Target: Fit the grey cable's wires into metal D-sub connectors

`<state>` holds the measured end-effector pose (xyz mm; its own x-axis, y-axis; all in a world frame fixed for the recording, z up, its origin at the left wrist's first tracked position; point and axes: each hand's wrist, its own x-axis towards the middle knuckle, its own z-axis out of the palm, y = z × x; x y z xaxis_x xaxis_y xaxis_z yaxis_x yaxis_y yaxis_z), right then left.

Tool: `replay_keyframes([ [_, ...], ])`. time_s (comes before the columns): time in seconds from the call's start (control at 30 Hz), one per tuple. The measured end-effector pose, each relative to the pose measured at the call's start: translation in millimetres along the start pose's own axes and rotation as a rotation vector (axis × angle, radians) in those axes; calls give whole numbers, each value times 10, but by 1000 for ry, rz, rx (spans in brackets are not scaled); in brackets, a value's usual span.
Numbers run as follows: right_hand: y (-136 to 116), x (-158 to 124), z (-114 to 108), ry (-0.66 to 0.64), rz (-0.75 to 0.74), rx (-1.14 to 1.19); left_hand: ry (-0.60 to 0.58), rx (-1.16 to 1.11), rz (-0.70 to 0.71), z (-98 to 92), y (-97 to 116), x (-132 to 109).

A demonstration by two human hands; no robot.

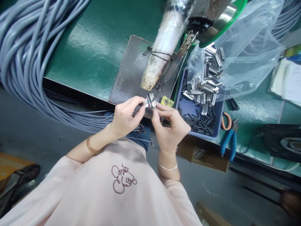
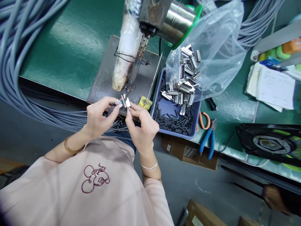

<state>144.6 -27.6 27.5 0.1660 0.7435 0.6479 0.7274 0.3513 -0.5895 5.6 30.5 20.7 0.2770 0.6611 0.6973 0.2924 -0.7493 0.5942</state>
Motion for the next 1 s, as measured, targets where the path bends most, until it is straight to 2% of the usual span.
replay_keyframes([
  [0.3, -25, 42, 3, 5, 31, 32, 36, -15, 0, 11, -3, 36],
  [0.7, -38, 18, 9, 9, 89, 60, 74, -129, -109, 74, -9, -12],
  [1.0, -12, 26, 15, 20, 96, 53, 45, -93, -64, 59, -34, -41],
])
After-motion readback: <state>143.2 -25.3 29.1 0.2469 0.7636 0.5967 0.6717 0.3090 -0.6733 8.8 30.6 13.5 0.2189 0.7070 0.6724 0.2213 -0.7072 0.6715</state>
